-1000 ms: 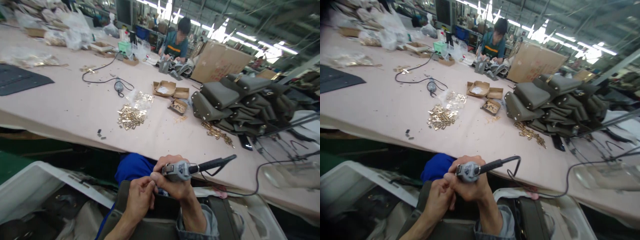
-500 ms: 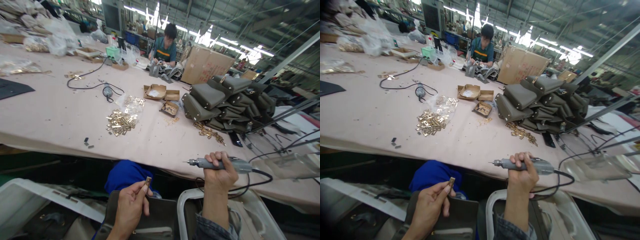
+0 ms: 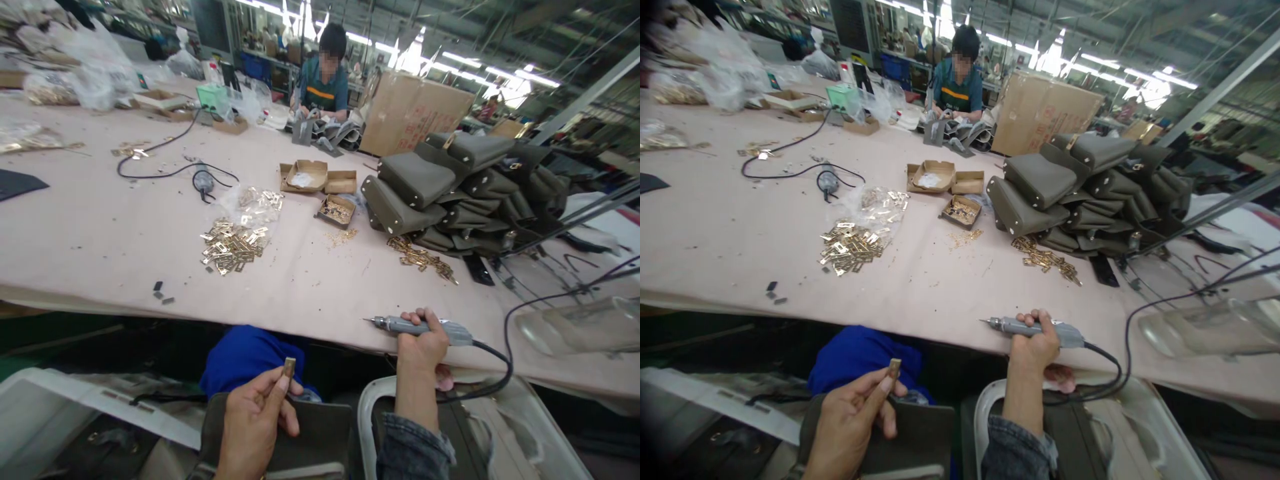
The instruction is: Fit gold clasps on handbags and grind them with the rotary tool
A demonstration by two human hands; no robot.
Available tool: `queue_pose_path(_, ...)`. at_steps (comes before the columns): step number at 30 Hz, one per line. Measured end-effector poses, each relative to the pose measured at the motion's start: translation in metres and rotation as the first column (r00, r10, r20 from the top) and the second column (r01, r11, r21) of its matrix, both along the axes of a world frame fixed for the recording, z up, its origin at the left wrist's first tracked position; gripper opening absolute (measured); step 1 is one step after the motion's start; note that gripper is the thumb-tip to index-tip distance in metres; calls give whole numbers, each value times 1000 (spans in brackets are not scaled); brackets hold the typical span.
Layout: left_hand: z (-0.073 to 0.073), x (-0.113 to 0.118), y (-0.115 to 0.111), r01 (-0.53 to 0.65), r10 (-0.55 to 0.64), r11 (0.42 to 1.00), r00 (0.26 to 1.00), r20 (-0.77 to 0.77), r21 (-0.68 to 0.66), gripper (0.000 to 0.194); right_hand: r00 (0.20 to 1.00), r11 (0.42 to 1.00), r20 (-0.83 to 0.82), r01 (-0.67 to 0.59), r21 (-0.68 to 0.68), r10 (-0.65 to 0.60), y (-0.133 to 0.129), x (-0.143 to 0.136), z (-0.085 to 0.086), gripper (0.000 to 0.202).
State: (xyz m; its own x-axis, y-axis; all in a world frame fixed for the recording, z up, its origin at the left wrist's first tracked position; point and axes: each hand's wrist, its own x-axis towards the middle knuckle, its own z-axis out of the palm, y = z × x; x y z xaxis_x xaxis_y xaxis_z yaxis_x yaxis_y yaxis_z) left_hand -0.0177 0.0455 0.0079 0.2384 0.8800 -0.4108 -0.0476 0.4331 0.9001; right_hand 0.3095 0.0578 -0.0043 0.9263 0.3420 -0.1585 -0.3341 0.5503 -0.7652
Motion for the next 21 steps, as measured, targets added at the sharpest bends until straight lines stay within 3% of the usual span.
queue_pose_path(4,3,2,0,-25,25,1000,1000,3,8,39,999,1000,-33,8,-5,-8,-1,1,0,24)
queue_pose_path(12,-6,0,1,1,-1,1000,1000,8,2,40,999,1000,-46,16,4,-16,4,-4,1,24)
queue_pose_path(21,-2,1,-1,-26,26,1000,999,25,1,39,999,999,-45,4,34,-3,0,-3,2,23)
